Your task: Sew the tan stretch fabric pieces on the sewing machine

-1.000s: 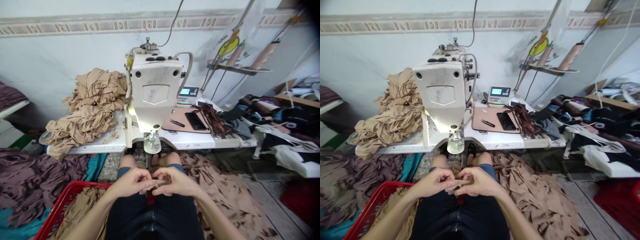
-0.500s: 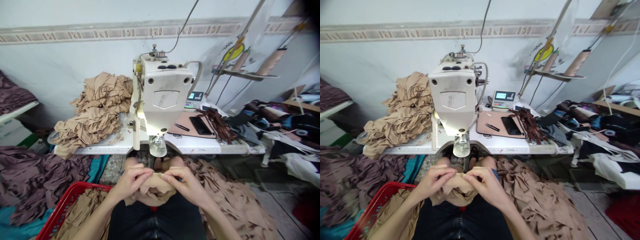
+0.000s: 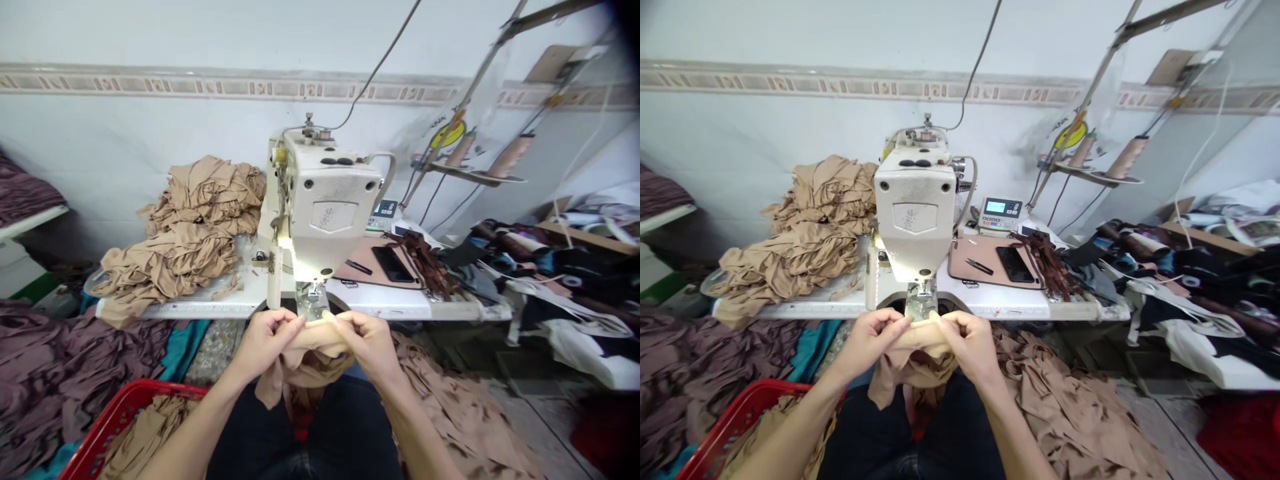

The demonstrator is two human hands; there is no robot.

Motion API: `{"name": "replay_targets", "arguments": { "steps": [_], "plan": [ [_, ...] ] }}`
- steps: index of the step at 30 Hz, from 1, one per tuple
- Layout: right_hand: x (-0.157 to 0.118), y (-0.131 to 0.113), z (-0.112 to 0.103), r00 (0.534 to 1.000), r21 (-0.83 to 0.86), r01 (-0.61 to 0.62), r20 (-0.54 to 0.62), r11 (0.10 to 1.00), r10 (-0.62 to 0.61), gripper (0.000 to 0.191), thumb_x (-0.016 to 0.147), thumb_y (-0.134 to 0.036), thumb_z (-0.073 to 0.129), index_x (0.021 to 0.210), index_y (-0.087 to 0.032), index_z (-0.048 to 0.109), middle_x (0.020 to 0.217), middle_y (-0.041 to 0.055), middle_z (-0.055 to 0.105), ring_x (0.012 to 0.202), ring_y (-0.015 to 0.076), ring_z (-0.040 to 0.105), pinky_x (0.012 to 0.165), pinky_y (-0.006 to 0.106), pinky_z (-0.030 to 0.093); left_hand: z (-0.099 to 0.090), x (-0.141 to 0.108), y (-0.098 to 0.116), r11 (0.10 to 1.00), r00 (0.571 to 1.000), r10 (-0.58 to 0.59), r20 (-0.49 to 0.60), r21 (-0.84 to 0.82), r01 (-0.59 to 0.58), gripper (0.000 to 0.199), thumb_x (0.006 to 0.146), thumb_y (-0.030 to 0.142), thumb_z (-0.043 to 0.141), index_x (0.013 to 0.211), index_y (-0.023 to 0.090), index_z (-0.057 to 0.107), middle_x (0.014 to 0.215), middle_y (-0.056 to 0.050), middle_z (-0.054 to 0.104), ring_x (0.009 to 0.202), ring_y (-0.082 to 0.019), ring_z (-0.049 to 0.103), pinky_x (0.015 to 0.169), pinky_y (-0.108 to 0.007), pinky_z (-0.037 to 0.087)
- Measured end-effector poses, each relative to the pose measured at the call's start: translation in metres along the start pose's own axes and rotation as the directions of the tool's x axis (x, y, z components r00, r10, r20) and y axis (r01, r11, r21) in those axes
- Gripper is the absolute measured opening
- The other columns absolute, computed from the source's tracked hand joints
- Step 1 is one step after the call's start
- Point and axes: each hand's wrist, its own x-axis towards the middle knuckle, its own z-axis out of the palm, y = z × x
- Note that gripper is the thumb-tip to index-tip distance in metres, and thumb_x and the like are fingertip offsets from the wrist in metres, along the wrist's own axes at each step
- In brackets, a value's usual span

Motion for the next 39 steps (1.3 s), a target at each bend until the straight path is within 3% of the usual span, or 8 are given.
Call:
{"name": "replay_targets", "arguments": {
  "steps": [8,16,23,28,30,33,35,39],
  "plan": [
    [0.022,0.002,-0.002,0.998,0.142,-0.050,-0.039,0.989,0.056,0.053,0.085,-0.064,0.081,0.068,-0.014,0.072,0.058,0.0014,0.062,0.057,0.0166,0.055,0.055,0.027,0.042,0.005,0.028,0.009,0.999,0.979,0.029,-0.204,-0.019,-0.034,0.028,0.090,0.045,0.074,0.082,0.023,0.059,0.063,0.005,0.047,0.057,-0.014,0.048,0.055,-0.025,0.037],
    [0.041,0.010,-0.008,0.997,0.157,0.012,-0.082,0.987,0.001,0.051,0.082,-0.062,0.083,0.067,-0.014,0.073,0.063,0.0024,0.065,0.061,0.0179,0.057,0.058,0.028,0.044,0.014,0.050,0.004,0.977,0.982,0.023,-0.187,-0.205,-0.062,0.036,0.088,0.049,0.079,0.097,0.022,0.057,0.062,0.010,0.041,0.053,-0.011,0.044,0.054,-0.021,0.037],
    [0.039,0.027,-0.007,0.997,0.142,-0.004,-0.081,0.990,0.016,0.051,0.084,-0.063,0.082,0.069,-0.014,0.075,0.063,0.0014,0.065,0.062,0.0178,0.056,0.058,0.028,0.042,0.014,0.049,0.001,0.934,0.989,-0.025,-0.144,-0.357,-0.029,0.043,0.089,0.054,0.081,0.100,0.021,0.056,0.065,0.009,0.050,0.057,-0.011,0.050,0.058,-0.020,0.041],
    [0.021,0.051,-0.003,0.979,0.120,0.038,-0.202,0.992,-0.013,0.049,0.081,-0.065,0.084,0.087,-0.016,0.083,0.086,0.0086,0.080,0.082,0.0274,0.070,0.074,0.034,0.055,0.003,0.031,-0.031,0.979,0.971,-0.001,-0.241,-0.198,-0.049,0.040,0.094,0.058,0.074,0.089,0.019,0.062,0.067,0.004,0.060,0.063,-0.014,0.057,0.065,-0.023,0.046],
    [0.003,0.058,0.003,0.955,0.087,0.075,-0.292,0.993,-0.046,0.045,0.085,-0.062,0.082,0.086,-0.017,0.083,0.087,0.0090,0.080,0.084,0.0276,0.071,0.078,0.034,0.056,-0.008,0.023,-0.048,0.991,0.974,-0.021,-0.228,-0.135,-0.010,0.043,0.093,0.060,0.073,0.086,0.018,0.065,0.070,0.001,0.065,0.067,-0.017,0.061,0.066,-0.024,0.047],
    [-0.026,0.064,0.021,0.941,0.108,0.110,-0.332,0.988,-0.068,0.052,0.099,-0.061,0.067,0.069,-0.019,0.074,0.065,0.0047,0.069,0.061,0.0203,0.062,0.063,0.031,0.052,-0.029,0.013,-0.066,0.984,0.977,-0.101,-0.186,-0.166,0.070,0.047,0.086,0.063,0.079,0.083,0.017,0.069,0.072,-0.002,0.070,0.070,-0.020,0.064,0.066,-0.026,0.050],
    [-0.039,0.063,0.040,0.960,0.151,0.115,-0.272,0.982,-0.070,0.056,0.103,-0.063,0.060,0.070,-0.019,0.075,0.067,0.0059,0.070,0.062,0.0209,0.063,0.064,0.031,0.053,-0.042,0.010,-0.069,0.965,0.972,-0.143,-0.185,-0.245,0.095,0.049,0.080,0.063,0.085,0.082,0.017,0.069,0.072,-0.002,0.070,0.069,-0.019,0.065,0.067,-0.026,0.051],
    [-0.043,0.054,0.078,0.998,0.247,0.042,-0.057,0.968,-0.029,0.056,0.100,-0.072,0.061,0.103,-0.020,0.082,0.091,0.0092,0.076,0.089,0.0272,0.070,0.082,0.035,0.059,-0.049,0.008,-0.063,0.933,0.960,-0.184,-0.209,-0.346,0.104,0.050,0.076,0.062,0.089,0.085,0.017,0.071,0.071,-0.001,0.069,0.066,-0.018,0.064,0.066,-0.025,0.051]
  ]
}}
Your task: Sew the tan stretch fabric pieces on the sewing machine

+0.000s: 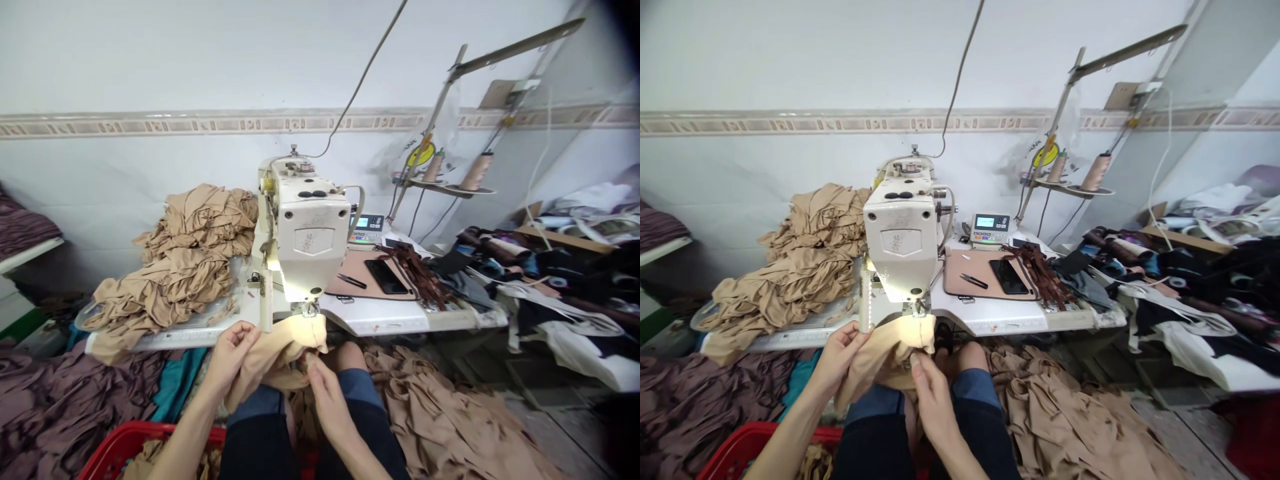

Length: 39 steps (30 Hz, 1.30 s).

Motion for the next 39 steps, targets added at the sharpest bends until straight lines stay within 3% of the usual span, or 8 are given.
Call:
{"name": "replay_targets", "arguments": {
  "steps": [6,10,14,19,22,25,31,39],
  "plan": [
    [0.006,-0.013,0.018,0.979,0.148,-0.198,0.085,0.969,0.187,0.062,0.092,-0.079,0.067,0.087,-0.017,0.074,0.062,-0.0049,0.050,0.049,0.0098,0.042,0.048,0.022,0.036,0.014,-0.015,-0.012,0.999,0.998,-0.035,0.049,-0.019,0.036,0.048,0.085,0.062,0.082,0.090,0.015,0.077,0.079,-0.004,0.075,0.072,-0.019,0.066,0.070,-0.026,0.052],
    [0.005,-0.027,-0.021,0.956,0.156,-0.267,0.169,0.951,0.241,0.056,0.084,-0.071,0.081,0.075,-0.016,0.069,0.061,-0.0044,0.053,0.044,0.0074,0.041,0.043,0.022,0.027,0.018,-0.031,-0.016,0.989,0.965,-0.018,0.263,0.144,-0.021,0.045,0.089,0.059,0.079,0.086,0.014,0.081,0.079,-0.006,0.075,0.073,-0.019,0.064,0.070,-0.026,0.049],
    [0.001,-0.039,-0.070,0.896,-0.015,-0.313,0.326,0.950,0.301,0.046,0.084,-0.059,0.083,0.072,-0.016,0.070,0.060,-0.0043,0.050,0.050,0.0091,0.038,0.047,0.024,0.026,0.023,-0.043,-0.009,0.931,0.814,-0.050,0.579,0.322,-0.173,0.031,0.091,0.044,0.081,0.082,0.015,0.082,0.085,-0.006,0.071,0.078,-0.018,0.061,0.072,-0.027,0.046],
    [-0.012,-0.058,-0.089,0.846,-0.385,-0.101,0.451,0.917,0.283,0.039,0.086,-0.030,0.078,0.059,-0.018,0.052,0.062,-0.0067,0.036,0.061,0.0102,0.033,0.055,0.026,0.025,0.054,-0.055,-0.013,0.954,0.855,-0.023,0.518,0.267,-0.136,0.026,0.095,0.042,0.076,0.092,0.017,0.070,0.095,-0.005,0.065,0.080,-0.016,0.058,0.070,-0.025,0.045],
    [-0.016,-0.065,-0.091,0.739,-0.466,0.000,0.596,0.885,0.314,0.040,0.078,-0.027,0.087,0.057,-0.017,0.055,0.060,-0.0090,0.031,0.057,0.0080,0.029,0.052,0.026,0.020,0.079,-0.070,-0.021,0.972,0.720,-0.107,0.686,0.226,-0.070,0.031,0.087,0.033,0.081,0.112,0.019,0.069,0.106,-0.004,0.067,0.083,-0.016,0.056,0.071,-0.024,0.045],
    [-0.014,-0.068,-0.103,0.673,-0.476,0.064,0.670,0.877,0.314,0.035,0.076,-0.033,0.093,0.061,-0.015,0.067,0.059,-0.0096,0.035,0.056,0.0071,0.030,0.052,0.025,0.021,0.090,-0.083,-0.027,0.958,0.570,-0.220,0.791,0.287,-0.028,0.025,0.086,0.036,0.081,0.085,0.016,0.067,0.077,0.003,0.057,0.069,-0.012,0.046,0.062,-0.023,0.038],
    [-0.009,-0.059,-0.121,0.796,-0.463,-0.059,0.513,0.885,0.321,0.024,0.083,-0.041,0.087,0.081,-0.018,0.084,0.065,-0.0028,0.065,0.060,0.0133,0.051,0.055,0.024,0.034,0.074,-0.087,-0.022,0.953,0.716,-0.239,0.656,0.301,0.042,0.047,0.100,0.058,0.066,0.089,0.013,0.074,0.069,0.003,0.051,0.061,-0.011,0.043,0.056,-0.023,0.032],
    [0.004,-0.047,-0.084,0.919,-0.199,-0.214,0.290,0.956,0.266,0.045,0.086,-0.058,0.080,0.073,-0.015,0.078,0.062,0.0007,0.062,0.059,0.0148,0.050,0.055,0.026,0.040,0.056,-0.077,-0.008,0.988,0.855,-0.147,0.497,0.105,0.110,0.056,0.098,0.059,0.070,0.137,0.019,0.072,0.074,0.003,0.057,0.044,-0.006,0.042,0.043,-0.019,0.033]
  ]
}}
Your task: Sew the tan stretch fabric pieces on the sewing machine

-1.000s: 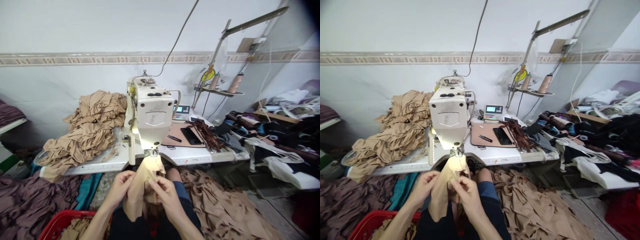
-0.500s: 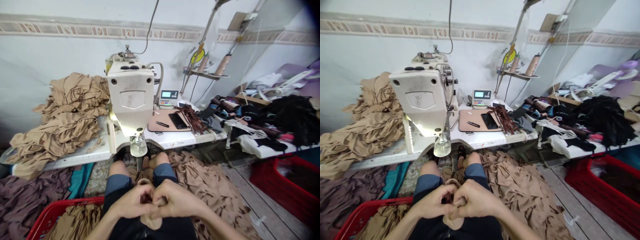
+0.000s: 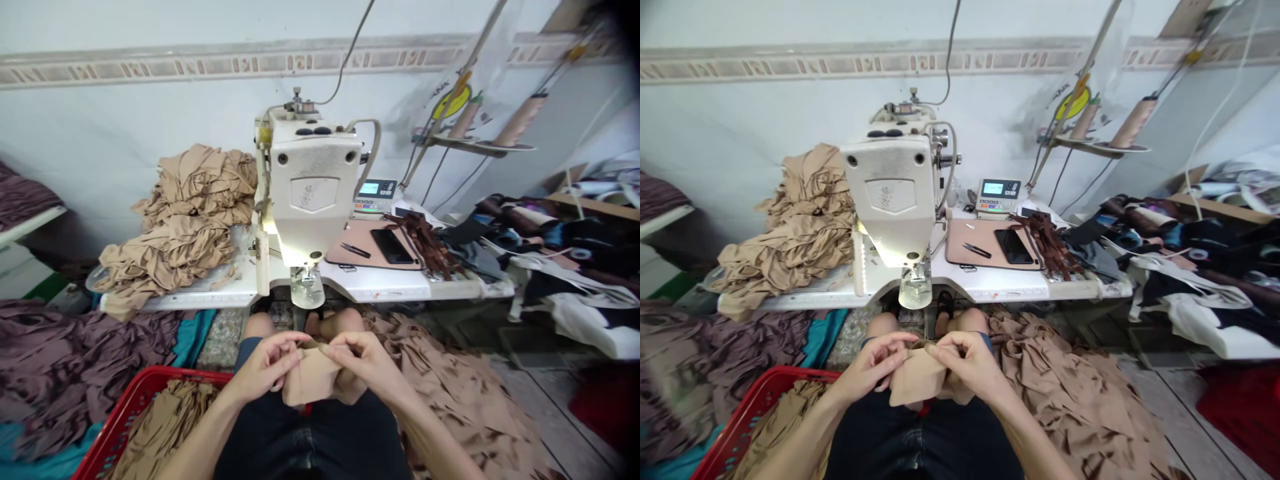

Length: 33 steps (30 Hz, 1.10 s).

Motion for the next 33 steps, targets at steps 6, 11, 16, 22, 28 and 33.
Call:
{"name": "replay_targets", "arguments": {
  "steps": [6,11,16,22,28,33],
  "plan": [
    [-0.002,-0.018,0.015,0.968,-0.165,0.155,-0.169,0.974,-0.183,0.040,0.093,-0.050,0.074,0.073,-0.016,0.079,0.061,0.0012,0.060,0.058,0.0168,0.052,0.055,0.029,0.041,-0.016,0.000,0.017,0.819,0.942,0.332,-0.047,0.510,-0.263,0.032,0.106,0.036,0.063,0.121,0.021,0.086,0.091,-0.011,0.078,0.084,-0.023,0.071,0.076,-0.030,0.053],
    [0.002,-0.033,0.014,0.940,-0.281,0.235,-0.177,0.930,-0.291,0.033,0.094,-0.042,0.072,0.073,-0.018,0.080,0.065,0.0038,0.071,0.062,0.0199,0.061,0.060,0.030,0.047,-0.018,-0.003,0.021,0.820,0.913,0.392,-0.116,0.494,-0.289,0.042,0.104,0.035,0.066,0.142,0.021,0.075,0.086,-0.007,0.075,0.071,-0.018,0.065,0.068,-0.026,0.052],
    [0.004,-0.025,0.014,0.958,-0.233,0.181,-0.176,0.955,-0.225,0.035,0.092,-0.046,0.075,0.074,-0.017,0.080,0.069,0.0053,0.075,0.065,0.0221,0.066,0.060,0.030,0.049,-0.021,-0.004,0.015,0.765,0.894,0.444,-0.063,0.546,-0.341,0.033,0.108,0.035,0.060,0.128,0.023,0.084,0.089,-0.009,0.077,0.078,-0.021,0.069,0.072,-0.027,0.053],
    [-0.007,-0.036,0.019,0.876,-0.410,0.334,-0.196,0.849,-0.440,0.032,0.100,-0.039,0.070,0.076,-0.020,0.081,0.067,0.0040,0.070,0.061,0.0196,0.061,0.059,0.032,0.044,-0.023,-0.001,0.009,0.568,0.849,0.528,0.001,0.743,-0.354,0.039,0.112,0.031,0.048,0.130,0.021,0.081,0.086,-0.009,0.071,0.076,-0.021,0.066,0.072,-0.028,0.050],
    [0.015,-0.049,0.008,0.865,-0.329,0.289,-0.313,0.899,-0.393,0.033,0.094,-0.042,0.073,0.071,-0.019,0.078,0.064,0.0021,0.065,0.060,0.0183,0.058,0.059,0.031,0.045,-0.014,0.013,0.042,0.775,0.873,0.464,-0.148,0.546,-0.319,0.035,0.109,0.038,0.054,0.099,0.020,0.082,0.087,-0.008,0.075,0.081,-0.023,0.069,0.076,-0.029,0.050],
    [0.038,-0.048,-0.003,0.909,-0.162,0.211,-0.330,0.964,-0.254,0.036,0.087,-0.049,0.077,0.072,-0.016,0.080,0.066,0.0041,0.071,0.065,0.0213,0.062,0.062,0.031,0.048,-0.015,0.028,0.064,0.875,0.903,0.347,-0.253,0.433,-0.215,0.036,0.102,0.043,0.061,0.085,0.017,0.078,0.081,-0.006,0.075,0.074,-0.021,0.065,0.068,-0.027,0.046]
  ]
}}
